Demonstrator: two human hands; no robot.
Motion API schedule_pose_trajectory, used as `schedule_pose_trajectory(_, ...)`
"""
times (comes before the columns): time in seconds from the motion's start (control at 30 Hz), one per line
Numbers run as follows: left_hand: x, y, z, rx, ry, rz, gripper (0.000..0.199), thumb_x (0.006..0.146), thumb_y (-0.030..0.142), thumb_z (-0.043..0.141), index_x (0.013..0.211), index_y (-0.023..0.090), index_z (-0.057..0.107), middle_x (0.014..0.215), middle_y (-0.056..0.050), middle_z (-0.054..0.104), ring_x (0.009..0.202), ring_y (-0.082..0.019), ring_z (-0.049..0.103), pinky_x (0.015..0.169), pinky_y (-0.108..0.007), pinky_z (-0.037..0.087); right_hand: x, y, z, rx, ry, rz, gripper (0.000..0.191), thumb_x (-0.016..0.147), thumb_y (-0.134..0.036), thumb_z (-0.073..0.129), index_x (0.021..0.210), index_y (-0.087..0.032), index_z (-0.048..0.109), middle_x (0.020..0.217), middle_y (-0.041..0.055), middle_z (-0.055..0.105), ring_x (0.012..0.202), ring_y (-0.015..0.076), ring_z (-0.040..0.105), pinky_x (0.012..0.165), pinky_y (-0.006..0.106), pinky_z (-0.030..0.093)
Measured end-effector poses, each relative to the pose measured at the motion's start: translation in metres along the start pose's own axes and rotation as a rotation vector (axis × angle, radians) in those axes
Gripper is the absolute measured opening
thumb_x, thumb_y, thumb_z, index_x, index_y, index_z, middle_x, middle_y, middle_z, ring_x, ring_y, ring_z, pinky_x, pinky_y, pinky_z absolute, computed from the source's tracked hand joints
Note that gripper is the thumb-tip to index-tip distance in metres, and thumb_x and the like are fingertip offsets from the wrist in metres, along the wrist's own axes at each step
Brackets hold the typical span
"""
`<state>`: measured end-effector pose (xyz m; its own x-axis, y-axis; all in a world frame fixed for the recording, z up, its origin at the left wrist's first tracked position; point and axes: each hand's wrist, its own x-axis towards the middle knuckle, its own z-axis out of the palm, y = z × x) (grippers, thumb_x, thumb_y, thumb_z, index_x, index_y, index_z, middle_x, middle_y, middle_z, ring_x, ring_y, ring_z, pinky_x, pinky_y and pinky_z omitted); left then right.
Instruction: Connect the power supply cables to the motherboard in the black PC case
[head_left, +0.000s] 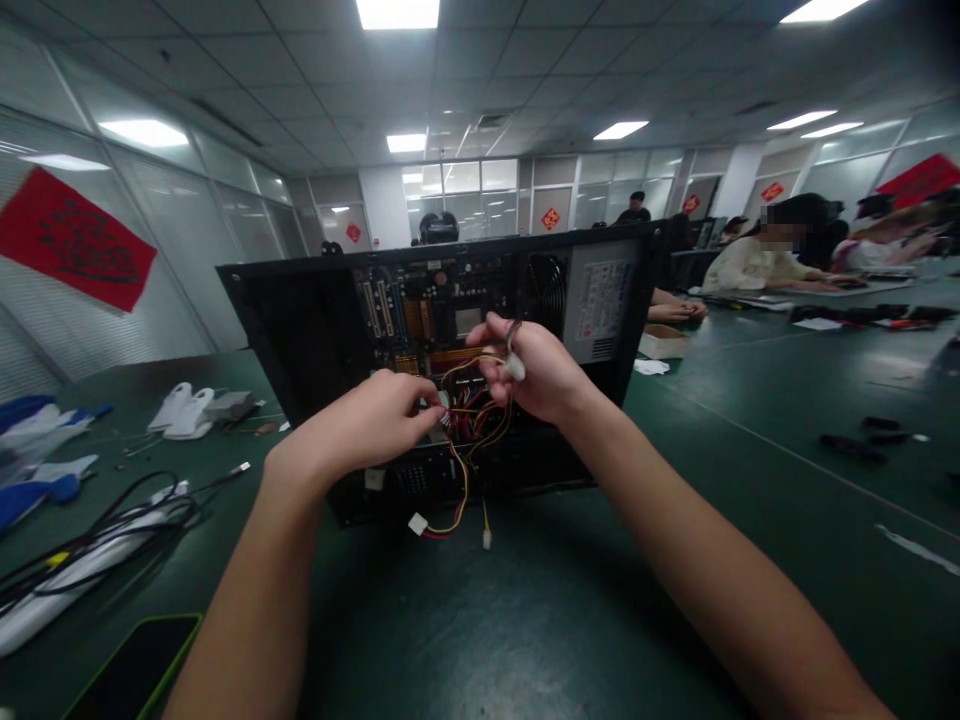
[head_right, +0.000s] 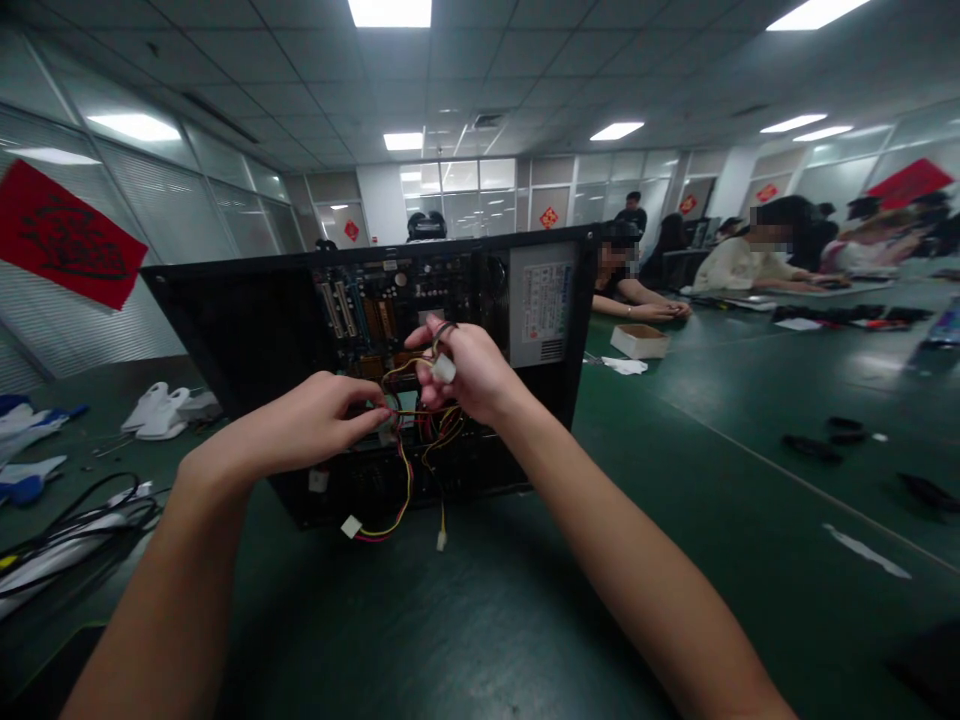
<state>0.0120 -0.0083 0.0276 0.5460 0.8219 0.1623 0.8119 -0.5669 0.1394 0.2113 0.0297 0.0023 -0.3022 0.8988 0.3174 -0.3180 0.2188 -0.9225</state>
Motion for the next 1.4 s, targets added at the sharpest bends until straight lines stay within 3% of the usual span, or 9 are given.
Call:
schedule_pose_trajectory(0.1, -0.001, 0.002, -0.002, -0.012, 0.056, 0.012, 0.03, 0.094, 0.037, 0.05, 0.091, 0.02, 0.074, 0.081, -0.004, 0.074, 0.066, -0.017, 0.063, 0.057, -0.025, 0.04, 0.004, -0.005, -0.006, 0.245, 0.045, -0.105, 0.017, 0.097, -0.024, 0.045, 0.093, -0.019, 0.06, 0.087, 0.0059, 0.075, 0.08, 0.0166, 0.074, 0.07, 0.028, 0.061)
schedule_pose_trajectory(0.17, -0.002, 0.002, -0.002, -0.017, 0.086, 0.006, 0.031, 0.094, 0.039, 0.049, 0.092, 0.02, 0.074, 0.082, -0.004, 0.074, 0.066, -0.018, 0.063, 0.057, -0.026, 0.04, 0.006, -0.006, -0.009, 0.271, 0.083, -0.246, 0.014, 0.091, -0.019, 0.051, 0.098, -0.022, 0.063, 0.111, 0.0047, 0.075, 0.106, 0.0183, 0.071, 0.088, 0.033, 0.059)
schedule_pose_trajectory(0.37, 0.002, 0.001, 0.0, -0.019, 0.115, -0.005, 0.027, 0.093, 0.039, 0.054, 0.1, 0.019, 0.07, 0.086, -0.005, 0.074, 0.071, -0.019, 0.066, 0.059, -0.026, 0.044, 0.006, 0.0, -0.007, -0.026, 0.142, -0.468, 0.028, 0.081, -0.028, 0.067, 0.109, -0.026, 0.07, 0.142, 0.0013, 0.059, 0.132, 0.0231, 0.053, 0.097, 0.038, 0.055)
schedule_pose_trajectory(0.67, 0.003, -0.025, 0.016, -0.094, -0.068, -0.095, 0.067, 0.091, 0.058, 0.054, 0.145, 0.02, 0.047, 0.144, -0.013, 0.059, 0.127, -0.03, 0.06, 0.103, -0.037, 0.047, 0.0, -0.001, -0.003, -0.016, 0.095, -0.474, 0.04, 0.078, -0.043, 0.076, 0.114, -0.028, 0.071, 0.134, 0.0044, 0.064, 0.117, 0.0241, 0.063, 0.078, 0.03, 0.059)
schedule_pose_trajectory(0.8, 0.011, -0.033, 0.024, -0.102, 0.063, -0.166, 0.077, 0.091, 0.062, 0.051, 0.153, 0.017, 0.035, 0.147, -0.018, 0.054, 0.129, -0.033, 0.058, 0.106, -0.042, 0.046, -0.002, -0.005, -0.002, 0.035, 0.067, -0.44, 0.035, 0.074, -0.043, 0.08, 0.104, -0.026, 0.071, 0.121, 0.0041, 0.068, 0.105, 0.0209, 0.069, 0.071, 0.024, 0.058)
schedule_pose_trajectory(1.0, 0.023, -0.027, 0.022, -0.328, 0.285, 0.008, 0.048, 0.094, 0.045, 0.055, 0.133, 0.016, 0.058, 0.138, -0.013, 0.063, 0.125, -0.028, 0.06, 0.11, -0.042, 0.044, -0.002, -0.005, -0.001, 0.084, 0.014, -0.385, 0.032, 0.073, -0.046, 0.08, 0.091, -0.022, 0.067, 0.112, 0.0048, 0.072, 0.081, 0.016, 0.073, 0.061, 0.023, 0.056)
schedule_pose_trajectory(1.2, 0.019, -0.009, 0.01, -0.709, 0.447, 0.104, 0.063, 0.087, 0.038, 0.067, 0.141, 0.014, 0.047, 0.149, -0.015, 0.052, 0.131, -0.029, 0.055, 0.106, -0.041, 0.049, -0.008, -0.004, -0.004, 0.003, -0.132, -0.271, 0.041, 0.073, -0.057, 0.076, 0.082, -0.02, 0.061, 0.086, 0.0032, 0.073, 0.048, 0.0089, 0.059, 0.04, 0.019, 0.043)
schedule_pose_trajectory(1.3, 0.015, 0.0, 0.007, -0.831, 0.397, 0.143, 0.066, 0.087, 0.037, 0.066, 0.145, 0.015, 0.043, 0.154, -0.015, 0.046, 0.141, -0.03, 0.045, 0.109, -0.041, 0.047, -0.01, -0.001, -0.006, 0.037, -0.252, -0.257, 0.049, 0.069, -0.064, 0.076, 0.07, -0.021, 0.051, 0.066, -0.0012, 0.064, 0.041, 0.0085, 0.049, 0.038, 0.021, 0.04)
schedule_pose_trajectory(1.4, 0.015, 0.007, 0.012, -0.933, 0.19, 0.198, 0.066, 0.085, 0.033, 0.069, 0.144, 0.015, 0.045, 0.151, -0.017, 0.049, 0.137, -0.03, 0.05, 0.105, -0.039, 0.05, -0.012, 0.002, -0.008, 0.086, -0.284, -0.279, 0.054, 0.069, -0.065, 0.075, 0.064, -0.023, 0.042, 0.057, -0.0039, 0.058, 0.037, 0.0083, 0.042, 0.036, 0.022, 0.035)
